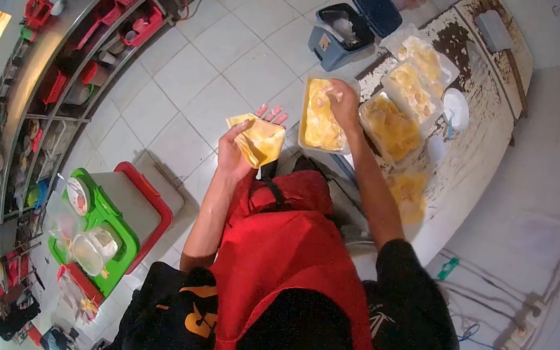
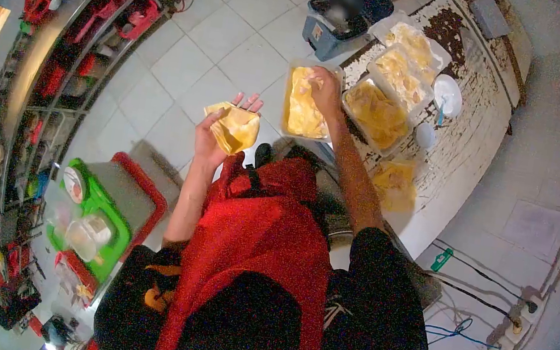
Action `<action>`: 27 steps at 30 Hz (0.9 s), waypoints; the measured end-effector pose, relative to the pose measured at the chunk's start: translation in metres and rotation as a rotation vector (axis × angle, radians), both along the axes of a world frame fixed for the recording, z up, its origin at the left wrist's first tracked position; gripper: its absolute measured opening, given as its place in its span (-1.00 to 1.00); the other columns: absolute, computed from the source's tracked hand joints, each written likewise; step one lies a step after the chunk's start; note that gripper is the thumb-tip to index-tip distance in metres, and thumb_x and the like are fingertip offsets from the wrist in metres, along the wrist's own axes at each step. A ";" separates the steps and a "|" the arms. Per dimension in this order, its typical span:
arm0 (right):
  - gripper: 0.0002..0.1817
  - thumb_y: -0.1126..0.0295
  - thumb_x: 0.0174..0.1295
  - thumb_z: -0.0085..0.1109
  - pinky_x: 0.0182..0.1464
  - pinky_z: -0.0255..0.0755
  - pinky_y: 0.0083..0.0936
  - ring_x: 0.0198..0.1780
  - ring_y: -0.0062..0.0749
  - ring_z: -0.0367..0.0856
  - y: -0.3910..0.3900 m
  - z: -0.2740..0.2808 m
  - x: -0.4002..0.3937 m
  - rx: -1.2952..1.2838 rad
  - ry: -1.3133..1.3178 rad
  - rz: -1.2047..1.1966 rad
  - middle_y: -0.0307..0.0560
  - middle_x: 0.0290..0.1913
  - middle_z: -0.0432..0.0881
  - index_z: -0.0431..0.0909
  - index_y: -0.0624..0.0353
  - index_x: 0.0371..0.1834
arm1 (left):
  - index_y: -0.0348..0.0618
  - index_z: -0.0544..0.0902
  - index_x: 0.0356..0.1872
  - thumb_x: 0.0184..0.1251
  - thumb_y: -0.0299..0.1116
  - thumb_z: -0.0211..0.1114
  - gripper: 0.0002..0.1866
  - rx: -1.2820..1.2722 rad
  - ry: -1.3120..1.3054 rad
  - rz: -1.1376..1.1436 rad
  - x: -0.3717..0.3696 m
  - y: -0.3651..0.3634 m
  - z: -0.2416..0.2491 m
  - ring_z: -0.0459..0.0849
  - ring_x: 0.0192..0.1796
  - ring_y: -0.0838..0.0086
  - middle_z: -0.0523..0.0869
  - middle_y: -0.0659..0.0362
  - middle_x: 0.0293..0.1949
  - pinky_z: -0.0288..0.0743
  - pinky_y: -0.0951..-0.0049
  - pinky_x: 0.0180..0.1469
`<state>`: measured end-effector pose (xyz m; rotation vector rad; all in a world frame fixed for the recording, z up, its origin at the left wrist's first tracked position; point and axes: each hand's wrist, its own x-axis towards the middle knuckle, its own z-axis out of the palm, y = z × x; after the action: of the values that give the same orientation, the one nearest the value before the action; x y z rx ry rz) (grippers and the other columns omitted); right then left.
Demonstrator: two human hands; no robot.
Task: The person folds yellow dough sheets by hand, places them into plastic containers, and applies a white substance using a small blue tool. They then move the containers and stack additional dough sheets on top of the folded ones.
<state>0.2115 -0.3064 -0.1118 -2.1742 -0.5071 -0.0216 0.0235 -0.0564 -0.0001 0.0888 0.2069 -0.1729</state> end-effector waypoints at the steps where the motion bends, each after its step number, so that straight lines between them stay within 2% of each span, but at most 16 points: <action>1: -0.64 0.49 0.14 0.40 -0.01 0.52 -0.40 -0.10 -0.30 0.68 0.008 0.013 -0.007 0.070 -0.043 -0.102 -0.07 -0.18 0.72 0.63 0.20 0.03 | -0.32 0.07 0.49 0.33 -0.34 0.08 -0.27 0.058 0.012 -0.020 0.004 -0.003 0.000 0.14 0.55 -0.11 0.16 -0.23 0.51 0.08 -0.05 0.56; 2: -0.65 0.51 0.15 0.38 0.01 0.53 -0.36 -0.11 -0.24 0.69 0.015 0.025 -0.017 0.139 -0.083 -0.204 -0.07 -0.18 0.71 0.62 0.20 0.03 | -0.31 0.05 0.50 0.30 -0.34 0.09 -0.24 0.116 0.028 -0.040 0.007 -0.005 -0.001 0.15 0.55 -0.11 0.16 -0.23 0.51 0.08 -0.05 0.56; 3: -0.65 0.51 0.15 0.38 0.01 0.53 -0.36 -0.11 -0.24 0.69 0.022 0.044 -0.029 0.140 -0.077 -0.199 -0.07 -0.18 0.71 0.62 0.20 0.03 | -0.31 0.06 0.51 0.29 -0.35 0.10 -0.23 0.134 0.020 -0.060 0.010 -0.007 -0.005 0.17 0.55 -0.09 0.18 -0.21 0.51 0.13 -0.06 0.54; 5: -0.64 0.48 0.17 0.38 0.01 0.51 -0.39 -0.06 -0.29 0.69 0.032 0.087 -0.060 0.254 0.122 -0.127 -0.11 -0.13 0.73 0.61 0.18 0.05 | -0.30 0.06 0.51 0.30 -0.34 0.10 -0.24 0.150 0.008 -0.082 0.017 -0.014 -0.008 0.18 0.54 -0.08 0.19 -0.20 0.50 0.14 -0.05 0.54; 6: -0.64 0.48 0.17 0.38 0.01 0.51 -0.39 -0.06 -0.29 0.69 0.037 0.113 -0.077 0.255 0.129 -0.129 -0.11 -0.13 0.73 0.61 0.18 0.05 | -0.29 0.06 0.51 0.32 -0.34 0.10 -0.25 0.165 -0.012 -0.109 0.020 -0.019 -0.009 0.19 0.54 -0.07 0.21 -0.19 0.50 0.16 -0.04 0.53; 8: -0.65 0.47 0.18 0.38 -0.02 0.51 -0.42 -0.04 -0.32 0.70 0.045 0.151 -0.108 0.191 0.104 0.024 -0.10 -0.07 0.74 0.61 0.17 0.05 | -0.29 0.09 0.52 0.33 -0.34 0.08 -0.27 0.168 -0.030 -0.128 0.024 -0.029 -0.004 0.26 0.52 0.01 0.26 -0.17 0.48 0.18 0.03 0.53; 10: -0.65 0.46 0.18 0.39 -0.02 0.50 -0.42 -0.03 -0.32 0.69 0.043 0.147 -0.124 0.188 0.099 -0.003 -0.09 -0.05 0.74 0.61 0.17 0.04 | -0.28 0.12 0.51 0.35 -0.33 0.06 -0.29 0.286 -0.042 -0.215 0.027 -0.036 0.006 0.32 0.49 0.07 0.30 -0.13 0.47 0.20 0.11 0.52; 12: -0.66 0.45 0.18 0.39 -0.02 0.50 -0.42 -0.02 -0.33 0.69 0.039 0.146 -0.135 0.179 0.086 -0.040 -0.08 -0.03 0.74 0.62 0.18 0.03 | -0.27 0.17 0.50 0.37 -0.32 0.04 -0.32 0.256 -0.074 -0.240 0.029 -0.045 0.011 0.36 0.47 0.10 0.33 -0.09 0.47 0.22 0.15 0.51; 15: -0.69 0.45 0.16 0.40 0.00 0.50 -0.37 -0.01 -0.23 0.69 0.037 0.148 -0.145 0.228 0.098 -0.198 -0.04 -0.04 0.73 0.63 0.20 -0.02 | -0.26 0.18 0.51 0.42 -0.30 0.03 -0.35 0.256 -0.119 -0.262 0.035 -0.055 0.008 0.32 0.49 0.11 0.30 -0.06 0.49 0.22 0.15 0.51; 17: -0.71 0.45 0.15 0.40 0.03 0.49 -0.28 -0.01 -0.08 0.67 0.030 0.142 -0.148 0.086 -0.049 -0.230 0.01 -0.06 0.71 0.62 0.20 -0.06 | -0.22 0.17 0.52 0.49 -0.26 0.00 -0.38 0.289 -0.117 -0.233 0.039 -0.066 0.003 0.30 0.50 0.12 0.30 -0.05 0.49 0.20 0.15 0.52; 20: -0.73 0.45 0.14 0.39 0.06 0.48 -0.22 -0.02 0.03 0.64 0.029 0.140 -0.150 0.026 -0.172 -0.240 0.05 -0.11 0.70 0.62 0.21 -0.09 | -0.19 0.15 0.53 0.55 -0.23 -0.02 -0.40 0.301 -0.037 -0.231 0.041 -0.077 0.001 0.30 0.49 0.13 0.31 -0.03 0.48 0.17 0.14 0.53; 25: -0.74 0.47 0.13 0.37 0.08 0.47 -0.22 -0.02 0.05 0.62 0.018 0.126 -0.150 0.111 -0.011 -0.345 0.04 -0.14 0.69 0.61 0.21 -0.10 | -0.17 0.20 0.51 0.59 -0.23 -0.10 -0.45 0.333 -0.033 -0.266 0.047 -0.088 0.001 0.35 0.46 0.12 0.34 -0.04 0.45 0.23 0.11 0.50; 27: -0.72 0.52 0.09 0.40 -0.05 0.52 -0.32 -0.12 -0.04 0.68 0.011 0.118 -0.147 0.171 0.037 -0.289 0.06 -0.20 0.69 0.62 0.22 -0.11 | -0.18 0.23 0.50 0.60 -0.23 -0.13 -0.47 0.319 -0.034 -0.281 0.045 -0.093 0.000 0.37 0.44 0.11 0.36 -0.05 0.44 0.27 0.10 0.48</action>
<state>0.0646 -0.2954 0.0065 -2.0584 -0.1605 -0.1751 0.0684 -0.1498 0.0002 0.4390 0.1865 -0.4172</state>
